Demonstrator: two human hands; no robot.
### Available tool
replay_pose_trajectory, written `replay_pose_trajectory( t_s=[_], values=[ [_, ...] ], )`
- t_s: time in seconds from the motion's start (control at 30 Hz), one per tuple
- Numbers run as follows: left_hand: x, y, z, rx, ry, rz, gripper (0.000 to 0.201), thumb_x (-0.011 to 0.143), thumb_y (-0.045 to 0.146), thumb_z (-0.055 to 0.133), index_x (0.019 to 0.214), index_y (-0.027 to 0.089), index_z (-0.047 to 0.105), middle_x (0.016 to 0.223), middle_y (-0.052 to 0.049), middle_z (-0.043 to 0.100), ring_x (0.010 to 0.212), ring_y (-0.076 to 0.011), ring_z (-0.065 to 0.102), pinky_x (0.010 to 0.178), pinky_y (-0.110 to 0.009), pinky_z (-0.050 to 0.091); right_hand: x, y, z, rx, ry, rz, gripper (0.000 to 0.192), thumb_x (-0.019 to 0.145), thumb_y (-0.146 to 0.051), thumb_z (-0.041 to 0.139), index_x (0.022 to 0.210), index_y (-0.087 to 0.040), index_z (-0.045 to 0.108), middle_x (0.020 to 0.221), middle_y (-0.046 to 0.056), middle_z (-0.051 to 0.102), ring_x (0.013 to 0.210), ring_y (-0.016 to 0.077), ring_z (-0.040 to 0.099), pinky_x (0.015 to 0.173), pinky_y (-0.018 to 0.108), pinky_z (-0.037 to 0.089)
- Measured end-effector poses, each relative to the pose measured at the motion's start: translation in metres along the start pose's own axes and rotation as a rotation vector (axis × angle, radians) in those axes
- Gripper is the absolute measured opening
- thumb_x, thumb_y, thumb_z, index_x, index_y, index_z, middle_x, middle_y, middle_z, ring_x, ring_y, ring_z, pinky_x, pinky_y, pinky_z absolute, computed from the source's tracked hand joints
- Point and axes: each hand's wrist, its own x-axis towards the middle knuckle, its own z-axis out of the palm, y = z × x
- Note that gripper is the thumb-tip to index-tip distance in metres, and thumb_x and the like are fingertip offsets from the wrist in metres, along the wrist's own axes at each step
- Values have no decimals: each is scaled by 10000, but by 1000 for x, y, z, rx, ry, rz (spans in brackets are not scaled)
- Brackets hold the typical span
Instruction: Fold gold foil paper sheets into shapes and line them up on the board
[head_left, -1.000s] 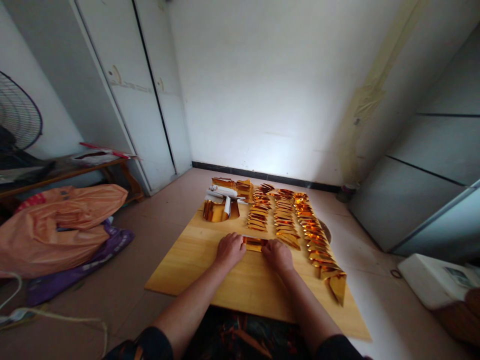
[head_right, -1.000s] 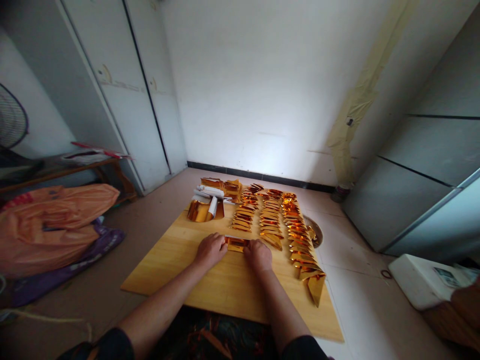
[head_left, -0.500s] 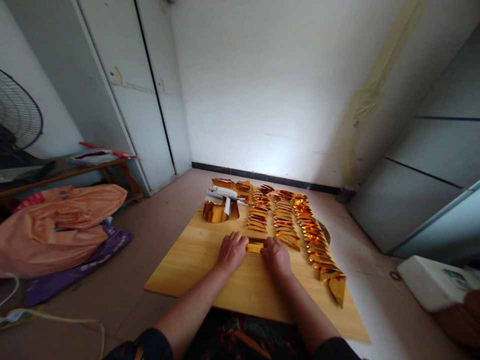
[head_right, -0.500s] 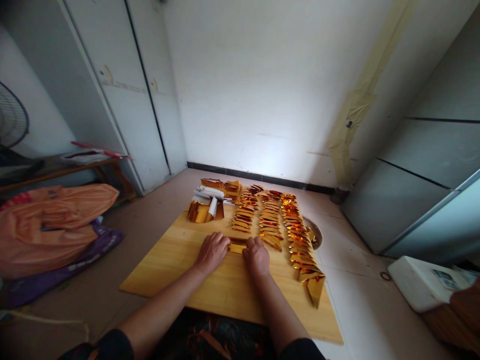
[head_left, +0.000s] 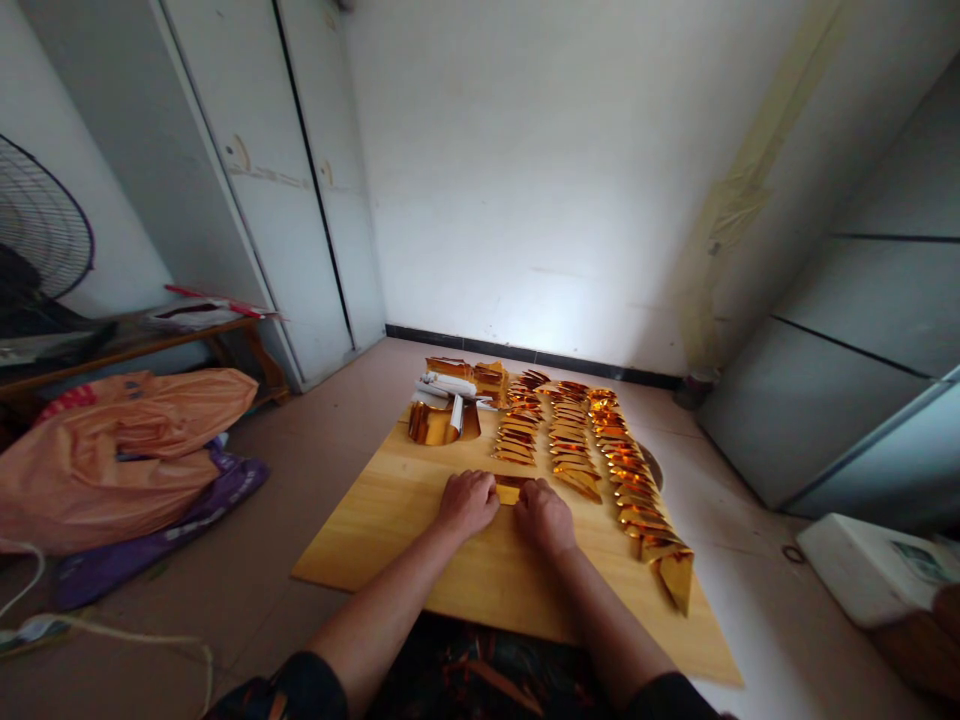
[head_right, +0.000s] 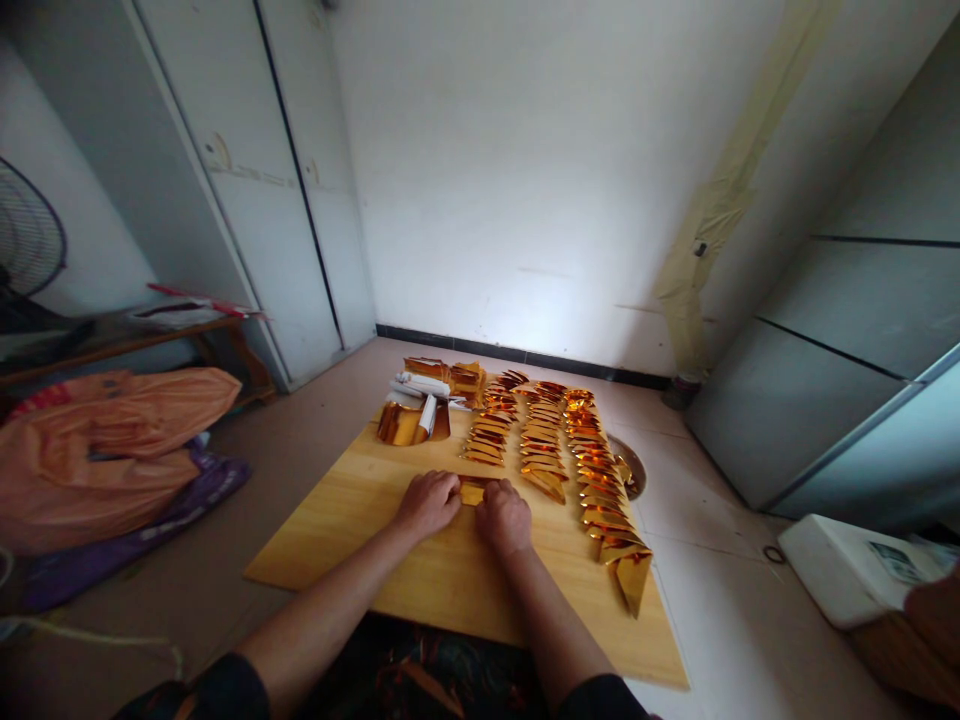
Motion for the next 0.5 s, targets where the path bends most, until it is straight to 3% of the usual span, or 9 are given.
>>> replay_pose_trajectory(
  t_s=[0.17,0.5],
  values=[
    [-1,4,2,-3,19,-48,134,802,335,584,821,202,579,869,-35,661,907,-209,586,787,-331,386,-1,-4,0,-2,15,31,156,827,-352,564,825,-196,570,890,38,607,792,149,590,638,227,358],
    [0,5,1,-14,3,-85,152,778,353,607,801,208,568,853,-15,656,888,-198,583,763,-315,374,8,-6,-4,52,-71,119,131,785,-330,569,806,-202,588,873,36,619,774,150,597,599,229,336]
  ],
)
